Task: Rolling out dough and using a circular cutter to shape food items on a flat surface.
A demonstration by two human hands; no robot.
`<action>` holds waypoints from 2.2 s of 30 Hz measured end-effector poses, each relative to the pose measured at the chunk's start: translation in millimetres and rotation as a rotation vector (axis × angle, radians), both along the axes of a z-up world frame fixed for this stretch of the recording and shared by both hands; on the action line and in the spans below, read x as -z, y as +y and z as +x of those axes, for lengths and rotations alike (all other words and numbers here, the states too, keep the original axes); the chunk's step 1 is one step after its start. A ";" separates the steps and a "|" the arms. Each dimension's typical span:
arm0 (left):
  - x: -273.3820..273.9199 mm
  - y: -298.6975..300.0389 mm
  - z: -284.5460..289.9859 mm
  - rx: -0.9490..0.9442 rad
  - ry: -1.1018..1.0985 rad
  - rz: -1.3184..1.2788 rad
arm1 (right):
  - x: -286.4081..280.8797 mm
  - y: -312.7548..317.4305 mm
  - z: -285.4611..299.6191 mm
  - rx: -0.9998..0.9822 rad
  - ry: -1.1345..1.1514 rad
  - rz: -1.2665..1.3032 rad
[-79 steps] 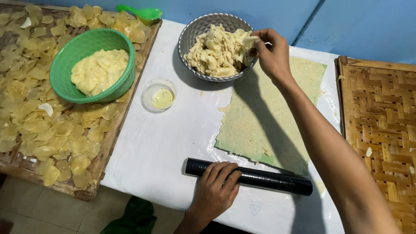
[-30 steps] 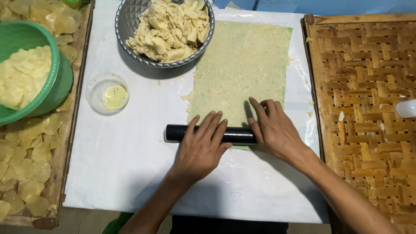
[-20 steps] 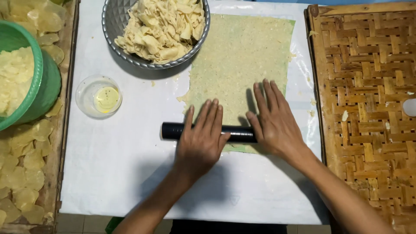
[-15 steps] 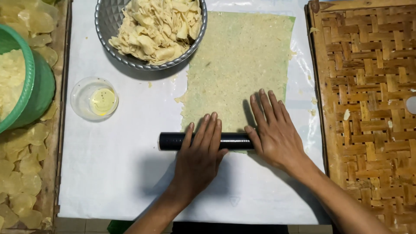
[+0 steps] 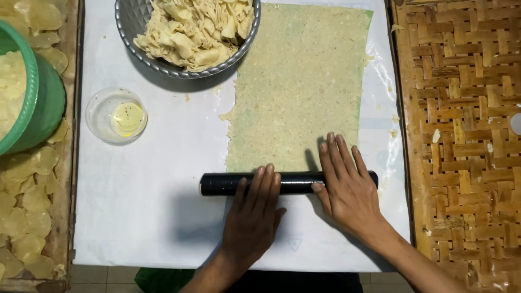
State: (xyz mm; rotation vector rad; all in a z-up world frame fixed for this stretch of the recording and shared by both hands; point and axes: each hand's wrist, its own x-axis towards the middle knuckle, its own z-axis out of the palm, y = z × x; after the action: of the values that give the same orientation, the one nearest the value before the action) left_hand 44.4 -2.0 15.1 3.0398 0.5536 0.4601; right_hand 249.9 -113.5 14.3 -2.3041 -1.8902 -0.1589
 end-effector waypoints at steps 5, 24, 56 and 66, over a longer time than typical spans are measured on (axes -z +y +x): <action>-12.0 -0.9 -2.9 0.007 -0.029 -0.035 | -4.6 -1.8 -0.4 -0.001 0.047 -0.013; 0.5 -26.3 -29.5 0.038 -0.147 -0.071 | 4.4 -47.1 -23.9 -0.080 -0.010 0.030; -9.8 81.2 78.2 -0.050 -0.060 -0.113 | -20.5 66.3 60.0 0.181 0.329 -0.059; -10.2 6.8 6.9 0.024 -0.010 -0.049 | 6.7 -23.4 -1.7 0.072 0.079 0.029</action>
State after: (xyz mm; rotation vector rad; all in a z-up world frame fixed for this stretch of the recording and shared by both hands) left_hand 51.3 4.8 25.3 2.9921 0.5200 0.4543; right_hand 248.2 -136.9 7.6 -2.3249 -1.7579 -0.1014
